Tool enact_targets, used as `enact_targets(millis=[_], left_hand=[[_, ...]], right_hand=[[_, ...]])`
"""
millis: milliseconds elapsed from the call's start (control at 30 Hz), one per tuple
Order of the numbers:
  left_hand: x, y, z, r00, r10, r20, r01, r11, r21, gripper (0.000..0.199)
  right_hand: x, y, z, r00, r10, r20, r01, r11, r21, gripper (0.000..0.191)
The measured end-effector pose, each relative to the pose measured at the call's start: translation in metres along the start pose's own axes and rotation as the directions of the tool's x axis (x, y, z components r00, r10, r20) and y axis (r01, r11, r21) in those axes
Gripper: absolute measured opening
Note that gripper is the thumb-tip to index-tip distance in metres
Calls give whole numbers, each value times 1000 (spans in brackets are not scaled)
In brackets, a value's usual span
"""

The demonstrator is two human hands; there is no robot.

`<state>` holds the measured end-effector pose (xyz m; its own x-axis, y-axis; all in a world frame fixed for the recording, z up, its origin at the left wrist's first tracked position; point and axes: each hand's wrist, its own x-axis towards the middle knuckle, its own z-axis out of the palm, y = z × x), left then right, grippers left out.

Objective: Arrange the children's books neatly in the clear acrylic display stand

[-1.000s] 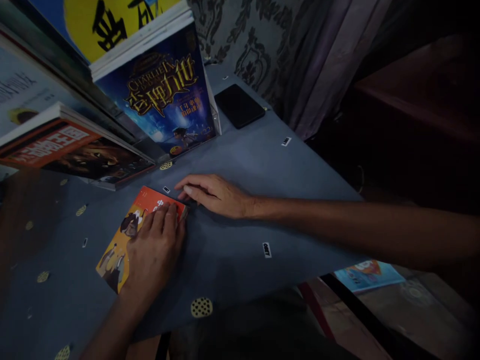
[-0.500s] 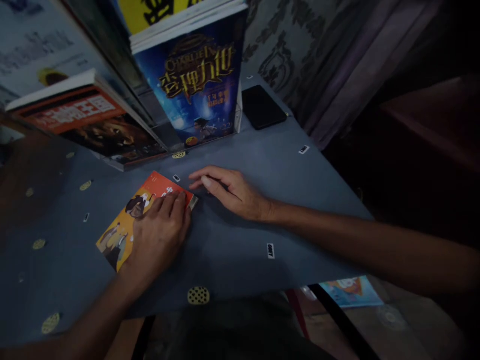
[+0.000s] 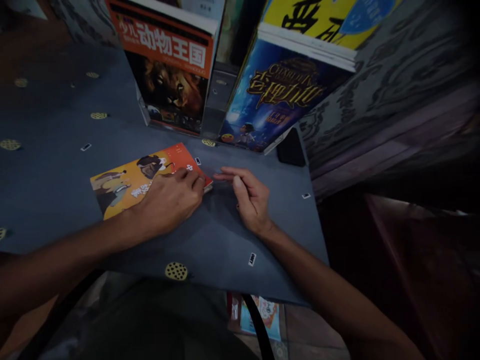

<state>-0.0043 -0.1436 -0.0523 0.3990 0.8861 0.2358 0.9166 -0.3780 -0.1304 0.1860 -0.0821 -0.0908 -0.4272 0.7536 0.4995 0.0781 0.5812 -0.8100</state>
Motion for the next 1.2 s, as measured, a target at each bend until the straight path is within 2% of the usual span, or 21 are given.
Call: enact_targets(millis=[133, 267, 433, 600, 700, 833, 900, 1000, 1100, 1200], left_hand=[[0, 1, 1, 1000, -13, -19, 13, 1000, -28, 29], [0, 1, 0, 1000, 20, -23, -20, 1000, 6, 27], [-4, 1, 3, 998, 66, -7, -65, 997, 44, 26], [-4, 0, 3, 998, 46, 35, -46, 999, 0, 26], [-10, -12, -4, 996, 72, 49, -67, 993, -96, 29], [-45, -48, -11, 997, 49, 63, -33, 972, -234, 35], [-72, -68, -10, 999, 7, 50, 7, 960, -278, 40], [-111, -89, -3, 999, 34, 17, -26, 939, -343, 50], [-132, -89, 1, 997, 80, -18, -81, 920, -384, 72], [-130, -74, 0, 994, 110, 6, -102, 932, -347, 84]], right_hand=[[-1, 1, 0, 1000, -24, 18, 25, 999, -45, 31], [0, 0, 0, 994, -98, 48, 103, 989, -108, 32], [2, -4, -1, 974, -153, 165, 190, 953, -237, 32], [0, -4, 3, 940, -178, 292, 291, 864, -410, 28], [-7, -7, 7, 933, -164, 321, 320, 788, -526, 29], [-16, -12, 12, 933, -152, 326, 324, 750, -577, 26], [-16, -10, 13, 935, -129, 330, 306, 765, -567, 27], [-4, -1, 17, 928, -73, 366, 272, 803, -530, 31], [24, 13, 24, 908, -49, 416, 258, 848, -463, 36], [56, 30, 38, 895, -71, 441, 255, 892, -373, 39]])
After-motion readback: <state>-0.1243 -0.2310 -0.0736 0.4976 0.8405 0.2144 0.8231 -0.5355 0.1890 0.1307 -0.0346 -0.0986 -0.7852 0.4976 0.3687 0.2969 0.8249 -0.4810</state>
